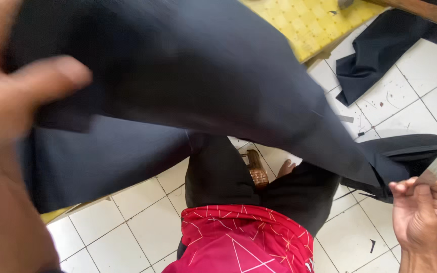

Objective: The person organizes pieces of black synthetic fabric on a table, uses a metal ruler and a small pointed tool to mark straight lines on the material, and then carries a larger pre-sewn fabric section across the room to check its size against the workspace.

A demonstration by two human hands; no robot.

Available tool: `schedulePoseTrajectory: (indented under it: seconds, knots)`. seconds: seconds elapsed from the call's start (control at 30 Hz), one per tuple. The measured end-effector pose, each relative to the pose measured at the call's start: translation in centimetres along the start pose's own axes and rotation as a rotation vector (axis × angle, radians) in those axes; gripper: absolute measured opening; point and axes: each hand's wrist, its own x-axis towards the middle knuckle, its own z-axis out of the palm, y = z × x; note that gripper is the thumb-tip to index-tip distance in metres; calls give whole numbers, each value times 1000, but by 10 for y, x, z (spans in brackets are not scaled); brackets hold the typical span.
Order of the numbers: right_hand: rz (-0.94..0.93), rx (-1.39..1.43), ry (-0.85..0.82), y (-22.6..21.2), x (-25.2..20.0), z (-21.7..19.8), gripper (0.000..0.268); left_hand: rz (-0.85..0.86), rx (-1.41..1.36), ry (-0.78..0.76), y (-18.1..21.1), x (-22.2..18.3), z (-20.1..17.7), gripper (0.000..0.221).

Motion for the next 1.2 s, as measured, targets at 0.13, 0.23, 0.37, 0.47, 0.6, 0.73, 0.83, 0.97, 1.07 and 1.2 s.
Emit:
schedulePoseTrajectory:
  seconds: [0.13,0.23,0.37,0.47,0.6,0.73,0.83,0.97,1.07,1.2]
  knots:
    - [-44,15,-56,-7,12,48,11,-45,44,-30,-98,17,-44,64]
    - [-36,33,-93,-9,18,88,16,-580,175,-17,-138,13,-32,73]
    - [18,52,-162,-11,14,129,18,-504,235,-39,-137,5,-20,68]
    - [115,156,-257,-19,7,163,19,-560,344,14,-138,-2,-16,76]
    - [236,114,-317,-28,3,202,20,-320,554,36,-148,-6,-10,81]
    - [338,85,-364,-17,-2,234,23,107,664,-70,-143,-2,4,72]
    - [461,-95,-395,-41,-7,277,26,76,765,-82,-145,-4,21,68]
    - [507,-237,-400,-52,-7,321,33,99,848,56,-154,4,39,47]
    - [337,-173,-487,-38,1,327,34,161,1164,290,-170,14,54,33]
    - [268,-221,-531,-47,12,339,36,184,1087,327,-177,22,64,28]
